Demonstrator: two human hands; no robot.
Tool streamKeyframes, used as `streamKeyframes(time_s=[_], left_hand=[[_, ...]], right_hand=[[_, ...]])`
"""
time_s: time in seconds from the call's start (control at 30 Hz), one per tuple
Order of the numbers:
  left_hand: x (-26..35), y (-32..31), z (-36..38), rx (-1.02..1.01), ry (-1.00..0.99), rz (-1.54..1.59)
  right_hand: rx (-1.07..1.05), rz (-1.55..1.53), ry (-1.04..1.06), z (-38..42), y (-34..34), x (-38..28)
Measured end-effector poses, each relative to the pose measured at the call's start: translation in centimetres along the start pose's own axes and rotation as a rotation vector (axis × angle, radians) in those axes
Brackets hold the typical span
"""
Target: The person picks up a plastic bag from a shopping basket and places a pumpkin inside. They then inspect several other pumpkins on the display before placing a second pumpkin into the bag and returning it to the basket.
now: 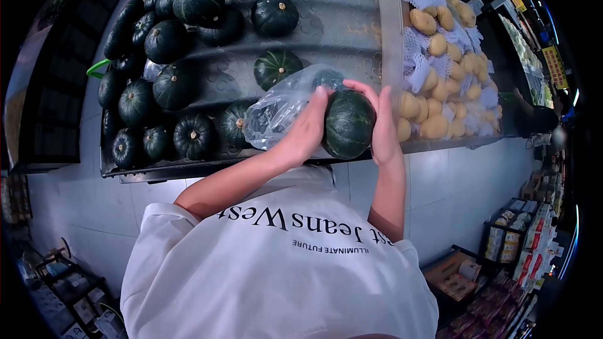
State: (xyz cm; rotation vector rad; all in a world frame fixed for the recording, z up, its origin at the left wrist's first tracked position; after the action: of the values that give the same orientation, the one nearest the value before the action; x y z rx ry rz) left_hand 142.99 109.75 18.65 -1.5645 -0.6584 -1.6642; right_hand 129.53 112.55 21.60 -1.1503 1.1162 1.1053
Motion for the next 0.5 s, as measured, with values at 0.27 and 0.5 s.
streamKeyframes(time_s=[0.27,0.5], left_hand=[[0.6,-0.8,-1.6,0.154,-0.35,-0.1],[1.5,0.1,-2.9,0.344,-0.462,-0.447]], right_hand=[[0.128,0.111,0.256,-0.6,1.0,-0.3],[0.155,0.183,0.68,-3.2,0.2,-1.1]])
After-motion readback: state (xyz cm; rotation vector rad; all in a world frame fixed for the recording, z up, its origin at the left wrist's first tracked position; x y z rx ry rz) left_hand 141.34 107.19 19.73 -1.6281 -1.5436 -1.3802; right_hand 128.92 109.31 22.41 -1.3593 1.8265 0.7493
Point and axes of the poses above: each hand's wrist, its own z-axis away from the middle knuckle, its own y-axis out of the back of the hand, x = y × z, the point moved 3 cm from there along -z, towards the middle knuckle, and after that the axes turned 8 degrees about -z, right-handed, at the moved point
